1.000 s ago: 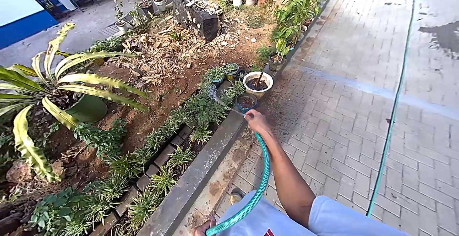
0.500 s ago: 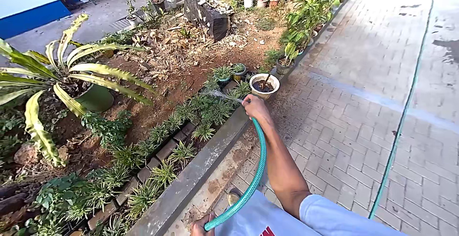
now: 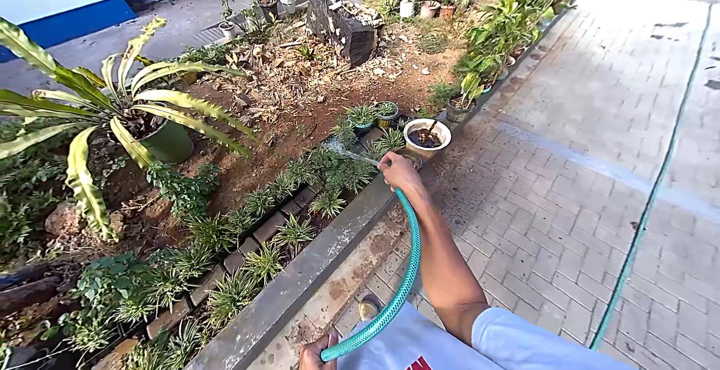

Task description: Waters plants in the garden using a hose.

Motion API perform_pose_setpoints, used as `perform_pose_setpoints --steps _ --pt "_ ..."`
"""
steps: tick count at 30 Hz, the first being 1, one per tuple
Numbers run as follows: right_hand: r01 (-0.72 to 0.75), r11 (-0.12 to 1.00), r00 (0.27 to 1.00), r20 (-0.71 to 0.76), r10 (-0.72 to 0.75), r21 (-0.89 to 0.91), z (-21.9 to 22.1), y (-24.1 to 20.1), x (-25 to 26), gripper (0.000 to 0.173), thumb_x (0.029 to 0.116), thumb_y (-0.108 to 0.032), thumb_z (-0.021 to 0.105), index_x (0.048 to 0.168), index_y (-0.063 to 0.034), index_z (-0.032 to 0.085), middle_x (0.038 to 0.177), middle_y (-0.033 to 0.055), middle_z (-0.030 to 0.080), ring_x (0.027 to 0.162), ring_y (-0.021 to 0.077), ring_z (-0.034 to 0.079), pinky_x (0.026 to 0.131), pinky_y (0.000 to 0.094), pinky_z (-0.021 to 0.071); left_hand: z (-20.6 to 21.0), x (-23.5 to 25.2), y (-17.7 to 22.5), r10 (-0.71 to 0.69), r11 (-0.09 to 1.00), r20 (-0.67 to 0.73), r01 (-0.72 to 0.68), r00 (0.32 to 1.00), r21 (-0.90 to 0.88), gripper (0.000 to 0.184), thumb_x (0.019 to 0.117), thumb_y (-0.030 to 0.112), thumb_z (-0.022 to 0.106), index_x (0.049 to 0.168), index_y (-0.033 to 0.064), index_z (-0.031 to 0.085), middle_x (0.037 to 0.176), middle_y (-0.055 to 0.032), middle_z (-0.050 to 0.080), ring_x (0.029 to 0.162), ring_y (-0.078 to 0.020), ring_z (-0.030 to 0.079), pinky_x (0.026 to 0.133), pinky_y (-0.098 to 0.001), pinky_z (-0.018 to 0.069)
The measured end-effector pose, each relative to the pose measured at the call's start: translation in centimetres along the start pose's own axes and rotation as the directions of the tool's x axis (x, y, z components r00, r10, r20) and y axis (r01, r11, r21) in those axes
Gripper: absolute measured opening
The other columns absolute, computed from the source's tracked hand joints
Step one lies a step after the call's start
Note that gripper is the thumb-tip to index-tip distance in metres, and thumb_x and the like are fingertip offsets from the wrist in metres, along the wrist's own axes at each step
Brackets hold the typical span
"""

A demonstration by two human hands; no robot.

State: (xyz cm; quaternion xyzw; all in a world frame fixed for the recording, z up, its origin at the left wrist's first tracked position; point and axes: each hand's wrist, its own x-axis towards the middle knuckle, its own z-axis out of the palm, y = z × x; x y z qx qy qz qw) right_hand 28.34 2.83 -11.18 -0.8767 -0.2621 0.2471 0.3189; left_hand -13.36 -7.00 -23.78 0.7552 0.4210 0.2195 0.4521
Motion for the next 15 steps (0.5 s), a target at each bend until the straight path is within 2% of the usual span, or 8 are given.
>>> perform_pose_setpoints --steps 9,15 --pt "0.005 1.000 1.000 -0.016 -0.005 -0.014 3.3 -1.9 -4.7 0.026 0.1074 -0.030 0.054 0.124 -0.0116 0.064 0.088 0.0207 0.067 0.062 0.0334 0.064 0.058 0.0522 0.0529 -3.1 -3.9 -2.3 -0.006 0.998 -0.029 0.004 1.000 -0.062 0.046 0.0976 0.026 0.056 0.054 0.0126 0.051 0.047 0.0074 0.042 0.043 -0.0010 0.040 0.045 -0.0251 0.0343" --pt "-0.006 1.000 0.999 -0.054 0.005 -0.022 5.0 -3.9 -9.2 0.026 0.1076 -0.028 0.054 0.124 -0.0110 0.064 0.088 0.0203 0.067 0.063 0.0323 0.065 0.059 0.0504 0.0546 -7.8 -7.0 -4.1 -0.002 0.995 0.011 0.004 1.000 -0.101 0.044 0.0976 0.024 0.058 0.056 0.0123 0.051 0.049 0.0083 0.043 0.044 0.0005 0.041 0.046 -0.0236 0.0350"
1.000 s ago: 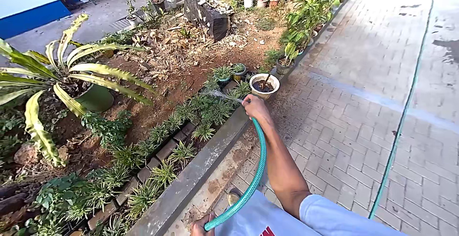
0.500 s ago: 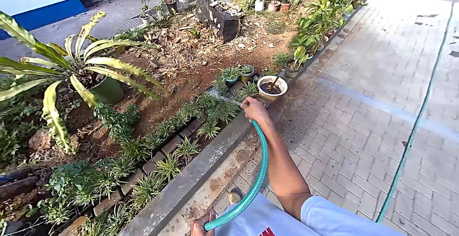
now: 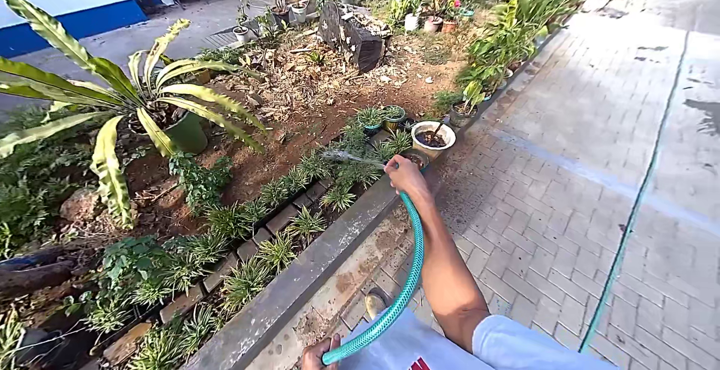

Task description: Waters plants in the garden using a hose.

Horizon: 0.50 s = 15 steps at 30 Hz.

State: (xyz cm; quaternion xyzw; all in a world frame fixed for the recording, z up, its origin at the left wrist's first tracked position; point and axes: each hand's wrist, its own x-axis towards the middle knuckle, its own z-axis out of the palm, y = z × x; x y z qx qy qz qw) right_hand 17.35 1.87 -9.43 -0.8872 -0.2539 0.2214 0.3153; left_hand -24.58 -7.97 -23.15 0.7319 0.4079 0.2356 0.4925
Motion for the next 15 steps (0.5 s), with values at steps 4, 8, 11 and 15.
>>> perform_pose_setpoints --steps 4,8,11,15 --pt "-0.003 1.000 0.999 -0.054 0.003 0.000 0.5 -1.1 -3.9 0.027 0.1080 -0.029 0.053 0.125 -0.0104 0.063 0.087 0.0195 0.067 0.062 0.0312 0.064 0.059 0.0495 0.0548 -3.0 -1.6 -1.8 0.056 0.998 0.006 -0.056 0.998 -0.022 0.046 0.0988 0.026 0.057 0.055 0.0126 0.052 0.049 0.0074 0.044 0.045 -0.0011 0.042 0.046 -0.0253 0.0354" --pt "0.006 1.000 0.990 -0.143 -0.001 0.031 1.1 -0.8 -8.3 0.026 0.1075 -0.029 0.054 0.125 -0.0109 0.062 0.087 0.0212 0.066 0.061 0.0338 0.063 0.058 0.0524 0.0531 -5.0 -3.4 -3.0 0.094 0.995 0.017 -0.093 0.995 -0.044 0.046 0.0984 0.026 0.056 0.054 0.0131 0.050 0.048 0.0073 0.043 0.045 -0.0009 0.042 0.046 -0.0254 0.0355" --pt "-0.002 0.999 0.980 -0.196 0.012 0.050 1.2 -0.5 -10.0 0.026 0.1073 -0.028 0.054 0.125 -0.0108 0.062 0.087 0.0204 0.066 0.059 0.0319 0.061 0.055 0.0499 0.0528 -6.3 -4.5 -3.6 0.119 0.992 0.041 -0.116 0.992 -0.057 0.047 0.0984 0.026 0.056 0.054 0.0130 0.048 0.048 0.0072 0.042 0.044 -0.0012 0.041 0.046 -0.0254 0.0349" --pt "-0.031 0.997 0.968 -0.246 0.049 0.076 1.2 -1.0 -12.2 0.027 0.1078 -0.029 0.053 0.127 -0.0109 0.061 0.088 0.0211 0.065 0.060 0.0318 0.061 0.056 0.0502 0.0521 -8.0 -5.5 -4.4 0.125 0.990 0.072 -0.120 0.990 -0.071 0.045 0.0983 0.025 0.057 0.056 0.0109 0.052 0.049 0.0063 0.045 0.046 -0.0006 0.043 0.047 -0.0246 0.0364"
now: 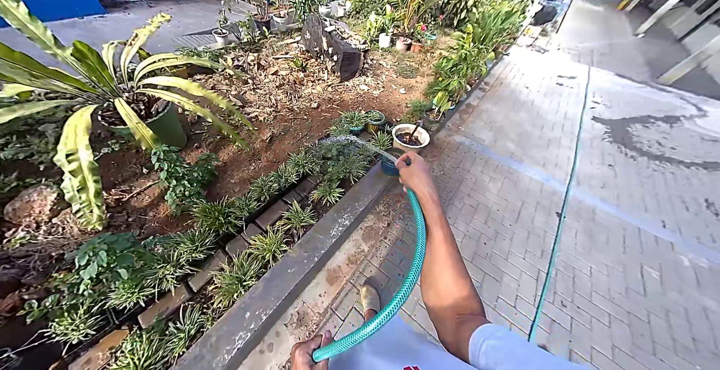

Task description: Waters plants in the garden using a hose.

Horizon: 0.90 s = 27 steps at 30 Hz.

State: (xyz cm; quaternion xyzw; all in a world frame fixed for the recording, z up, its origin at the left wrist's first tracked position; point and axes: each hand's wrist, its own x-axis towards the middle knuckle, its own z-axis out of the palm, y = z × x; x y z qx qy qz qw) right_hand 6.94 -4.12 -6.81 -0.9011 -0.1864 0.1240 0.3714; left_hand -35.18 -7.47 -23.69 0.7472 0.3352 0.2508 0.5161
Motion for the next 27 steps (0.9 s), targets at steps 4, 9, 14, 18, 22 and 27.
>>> perform_pose_setpoints --steps 4,9,14,18,22,27 --pt "-0.011 1.000 1.000 -0.020 0.010 -0.015 -0.1 -0.2 -1.6 0.026 0.1074 -0.028 0.054 0.126 -0.0118 0.062 0.088 0.0214 0.066 0.060 0.0324 0.062 0.057 0.0509 0.0525 -0.7 -0.7 -0.4 0.010 0.999 0.019 -0.009 1.000 -0.037 0.042 0.0965 0.021 0.058 0.056 0.0108 0.053 0.049 0.0073 0.045 0.046 0.0016 0.043 0.047 -0.0221 0.0365" --pt "-0.015 0.998 0.998 0.060 0.018 -0.054 0.1 -0.5 -2.0 0.027 0.1080 -0.030 0.054 0.126 -0.0121 0.062 0.088 0.0196 0.067 0.061 0.0296 0.064 0.057 0.0470 0.0545 -1.3 -1.1 -0.1 0.010 0.999 0.027 -0.009 1.000 -0.047 0.043 0.0979 0.020 0.057 0.056 0.0120 0.053 0.050 0.0082 0.045 0.046 0.0016 0.043 0.047 -0.0223 0.0362" --pt "-0.027 0.996 0.985 0.170 0.042 -0.091 1.4 -1.2 -3.1 0.027 0.1086 -0.031 0.053 0.127 -0.0133 0.062 0.082 0.0150 0.065 0.054 0.0228 0.059 0.053 0.0395 0.0528 -2.0 -1.6 -0.4 0.024 0.999 0.027 -0.022 0.999 -0.048 0.047 0.0999 0.024 0.056 0.054 0.0145 0.048 0.048 0.0083 0.042 0.044 0.0000 0.040 0.045 -0.0234 0.0340" --pt "-0.010 0.998 0.978 0.208 0.024 -0.065 2.7 -0.7 -5.1 0.027 0.1085 -0.033 0.053 0.127 -0.0153 0.062 0.081 0.0146 0.064 0.054 0.0215 0.058 0.052 0.0378 0.0510 -2.6 -2.5 -0.9 0.002 0.999 0.017 -0.001 1.000 -0.035 0.049 0.0998 0.025 0.056 0.053 0.0146 0.047 0.048 0.0077 0.041 0.043 -0.0013 0.039 0.044 -0.0247 0.0333" --pt "-0.019 0.996 0.967 0.250 0.041 -0.088 3.8 -1.2 -5.9 0.028 0.1093 -0.032 0.052 0.129 -0.0147 0.061 0.079 0.0127 0.063 0.053 0.0185 0.057 0.052 0.0345 0.0503 -3.1 -3.4 -1.2 -0.014 1.000 0.003 0.014 1.000 -0.028 0.049 0.0992 0.025 0.056 0.053 0.0150 0.046 0.047 0.0076 0.041 0.043 -0.0018 0.038 0.044 -0.0256 0.0326" --pt "-0.026 0.994 0.965 0.257 0.052 -0.103 4.6 -1.3 -6.3 0.028 0.1092 -0.032 0.052 0.129 -0.0142 0.061 0.077 0.0120 0.063 0.052 0.0171 0.056 0.051 0.0327 0.0498 -3.6 -4.4 -1.4 -0.015 0.999 -0.019 0.015 1.000 -0.038 0.048 0.0994 0.025 0.056 0.053 0.0152 0.048 0.048 0.0079 0.042 0.043 -0.0014 0.040 0.044 -0.0253 0.0333"
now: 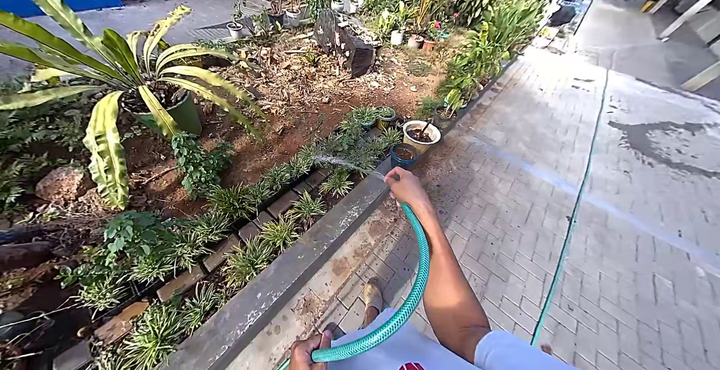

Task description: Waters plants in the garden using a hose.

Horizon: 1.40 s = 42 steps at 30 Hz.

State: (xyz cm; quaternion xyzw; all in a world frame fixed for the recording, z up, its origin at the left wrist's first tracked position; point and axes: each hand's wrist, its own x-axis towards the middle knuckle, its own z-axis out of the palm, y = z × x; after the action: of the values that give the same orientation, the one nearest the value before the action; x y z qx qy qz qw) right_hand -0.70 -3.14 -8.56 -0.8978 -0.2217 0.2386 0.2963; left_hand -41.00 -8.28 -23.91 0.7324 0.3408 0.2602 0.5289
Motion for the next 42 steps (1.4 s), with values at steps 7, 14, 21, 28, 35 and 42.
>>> perform_pose_setpoints --steps 7,14,21,28,35,42 --pt "0.011 1.000 0.999 -0.030 -0.011 0.001 0.3 -0.3 -0.6 0.026 0.1089 -0.029 0.053 0.127 -0.0129 0.062 0.078 0.0124 0.064 0.054 0.0187 0.057 0.053 0.0349 0.0506 -0.5 -0.9 0.0 -0.017 1.000 -0.016 0.017 1.000 -0.012 0.048 0.0992 0.024 0.056 0.053 0.0146 0.047 0.047 0.0077 0.042 0.043 -0.0013 0.039 0.045 -0.0248 0.0328" --pt "0.010 1.000 0.996 -0.090 -0.008 0.015 -0.2 0.2 -0.7 0.027 0.1088 -0.029 0.053 0.128 -0.0114 0.061 0.083 0.0146 0.065 0.057 0.0216 0.059 0.057 0.0387 0.0524 -0.8 -1.1 0.0 -0.019 1.000 -0.024 0.020 1.000 0.016 0.048 0.0988 0.026 0.057 0.053 0.0146 0.048 0.047 0.0080 0.041 0.043 -0.0009 0.039 0.044 -0.0249 0.0326" --pt "0.005 0.999 0.987 -0.160 0.003 0.046 -1.8 0.4 -1.2 0.027 0.1093 -0.028 0.053 0.127 -0.0102 0.061 0.082 0.0152 0.064 0.057 0.0227 0.058 0.057 0.0394 0.0519 -0.5 -0.6 0.0 -0.001 1.000 -0.002 0.001 1.000 0.015 0.048 0.0990 0.026 0.056 0.053 0.0146 0.049 0.047 0.0077 0.041 0.043 -0.0016 0.039 0.045 -0.0258 0.0329" --pt "-0.005 1.000 0.984 -0.180 0.009 0.022 -1.9 0.6 -1.0 0.027 0.1086 -0.030 0.054 0.127 -0.0118 0.061 0.084 0.0165 0.065 0.058 0.0243 0.060 0.057 0.0411 0.0532 -0.5 -0.4 -0.2 -0.003 1.000 0.007 0.003 1.000 0.018 0.048 0.0992 0.027 0.056 0.053 0.0150 0.049 0.047 0.0079 0.041 0.043 -0.0019 0.039 0.045 -0.0263 0.0330" --pt "0.007 1.000 0.998 -0.057 -0.008 -0.020 -0.5 0.1 -1.1 0.027 0.1089 -0.031 0.053 0.127 -0.0132 0.062 0.082 0.0135 0.064 0.055 0.0190 0.058 0.055 0.0353 0.0517 -0.5 -0.6 -0.3 -0.016 0.999 0.000 0.016 1.000 0.036 0.049 0.0990 0.027 0.056 0.052 0.0146 0.049 0.047 0.0074 0.042 0.043 -0.0025 0.040 0.045 -0.0273 0.0337" --pt "0.007 0.999 0.999 -0.031 -0.009 -0.046 0.4 -0.1 -0.8 0.027 0.1088 -0.032 0.053 0.127 -0.0136 0.062 0.081 0.0124 0.064 0.056 0.0179 0.058 0.055 0.0341 0.0515 -0.7 -0.9 -0.6 -0.030 0.999 -0.013 0.031 0.999 0.023 0.049 0.0997 0.027 0.056 0.053 0.0150 0.048 0.047 0.0069 0.043 0.043 -0.0032 0.041 0.045 -0.0275 0.0339"
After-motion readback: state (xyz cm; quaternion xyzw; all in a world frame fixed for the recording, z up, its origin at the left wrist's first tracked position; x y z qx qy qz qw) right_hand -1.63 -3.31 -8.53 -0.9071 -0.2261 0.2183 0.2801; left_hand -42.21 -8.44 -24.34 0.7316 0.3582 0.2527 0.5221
